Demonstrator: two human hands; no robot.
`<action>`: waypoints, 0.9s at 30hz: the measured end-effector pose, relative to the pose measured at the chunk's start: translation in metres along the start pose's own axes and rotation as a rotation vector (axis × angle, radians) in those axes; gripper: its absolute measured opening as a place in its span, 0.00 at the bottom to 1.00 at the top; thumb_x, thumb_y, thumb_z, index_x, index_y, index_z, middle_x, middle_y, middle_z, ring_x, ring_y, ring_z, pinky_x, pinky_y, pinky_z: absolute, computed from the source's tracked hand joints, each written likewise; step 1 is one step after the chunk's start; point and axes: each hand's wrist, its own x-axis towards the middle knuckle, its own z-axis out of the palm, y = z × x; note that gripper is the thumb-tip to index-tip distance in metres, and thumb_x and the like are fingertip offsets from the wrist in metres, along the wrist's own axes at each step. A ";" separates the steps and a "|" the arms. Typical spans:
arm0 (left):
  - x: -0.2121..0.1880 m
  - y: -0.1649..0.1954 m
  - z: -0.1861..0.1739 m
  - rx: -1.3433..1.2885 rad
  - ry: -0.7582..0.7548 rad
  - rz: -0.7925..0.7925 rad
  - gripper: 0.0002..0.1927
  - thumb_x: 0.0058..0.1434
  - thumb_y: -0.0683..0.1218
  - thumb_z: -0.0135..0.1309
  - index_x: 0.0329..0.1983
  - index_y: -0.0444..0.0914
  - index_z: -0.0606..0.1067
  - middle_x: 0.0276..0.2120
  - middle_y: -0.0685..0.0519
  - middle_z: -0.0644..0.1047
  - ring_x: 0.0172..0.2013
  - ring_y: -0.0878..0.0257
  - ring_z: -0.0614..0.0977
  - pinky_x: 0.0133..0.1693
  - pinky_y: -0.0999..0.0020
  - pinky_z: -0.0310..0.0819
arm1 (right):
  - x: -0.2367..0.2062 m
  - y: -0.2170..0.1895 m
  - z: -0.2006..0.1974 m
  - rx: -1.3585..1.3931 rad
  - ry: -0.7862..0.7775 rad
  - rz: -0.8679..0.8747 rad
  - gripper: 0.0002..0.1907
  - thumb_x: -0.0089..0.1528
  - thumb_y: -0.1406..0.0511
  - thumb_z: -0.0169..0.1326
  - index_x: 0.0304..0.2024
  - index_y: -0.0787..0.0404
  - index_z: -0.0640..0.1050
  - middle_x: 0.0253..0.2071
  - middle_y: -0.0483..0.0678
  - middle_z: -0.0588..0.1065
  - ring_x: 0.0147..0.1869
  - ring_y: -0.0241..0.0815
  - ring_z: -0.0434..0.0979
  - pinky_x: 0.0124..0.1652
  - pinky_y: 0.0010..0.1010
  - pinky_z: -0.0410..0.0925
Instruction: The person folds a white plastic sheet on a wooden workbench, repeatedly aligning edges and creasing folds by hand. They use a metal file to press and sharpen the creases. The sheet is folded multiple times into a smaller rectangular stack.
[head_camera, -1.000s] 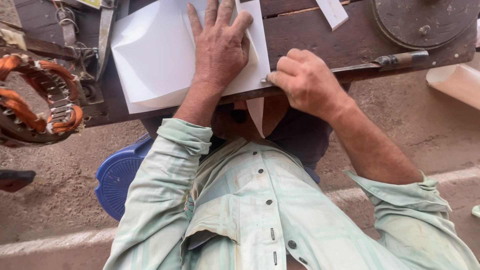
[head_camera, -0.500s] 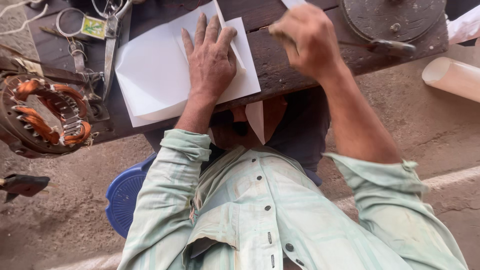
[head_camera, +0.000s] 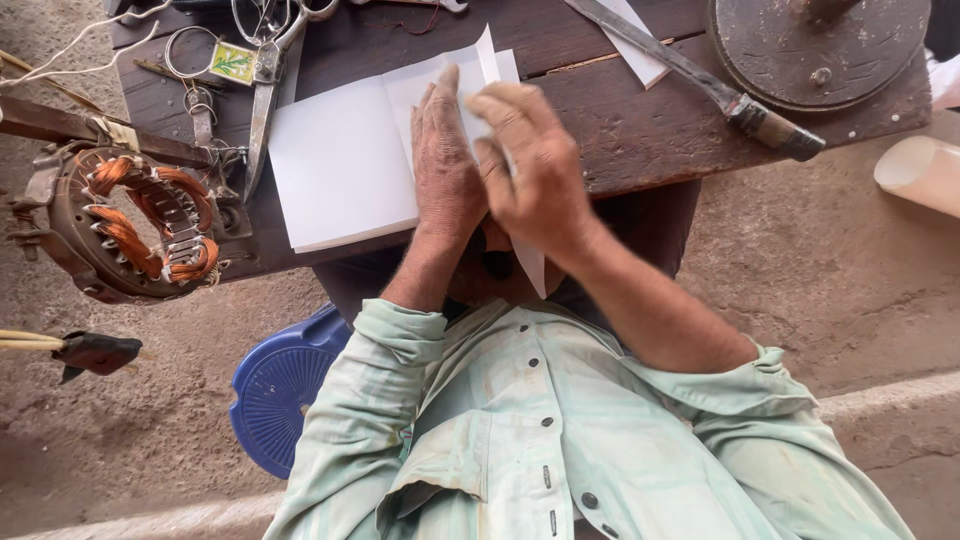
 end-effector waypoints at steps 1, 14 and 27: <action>-0.003 -0.001 -0.002 0.070 -0.035 0.048 0.32 0.75 0.48 0.53 0.77 0.42 0.55 0.73 0.45 0.65 0.76 0.47 0.62 0.79 0.47 0.48 | -0.002 -0.006 0.009 0.012 -0.003 -0.020 0.13 0.69 0.72 0.53 0.57 0.69 0.77 0.58 0.61 0.74 0.62 0.52 0.76 0.61 0.35 0.74; -0.020 0.015 -0.109 0.061 -0.500 0.019 0.20 0.70 0.51 0.50 0.64 0.43 0.74 0.68 0.47 0.72 0.68 0.50 0.73 0.73 0.55 0.64 | -0.003 0.028 0.048 -0.249 -0.117 0.051 0.14 0.69 0.67 0.51 0.54 0.65 0.80 0.61 0.56 0.75 0.71 0.56 0.68 0.69 0.47 0.59; 0.017 -0.054 -0.126 0.415 -0.482 0.262 0.35 0.65 0.76 0.43 0.71 0.63 0.70 0.77 0.49 0.57 0.77 0.49 0.50 0.74 0.45 0.31 | 0.009 0.031 0.051 -0.610 -0.443 0.091 0.39 0.68 0.43 0.47 0.72 0.60 0.65 0.77 0.54 0.54 0.82 0.56 0.42 0.74 0.53 0.38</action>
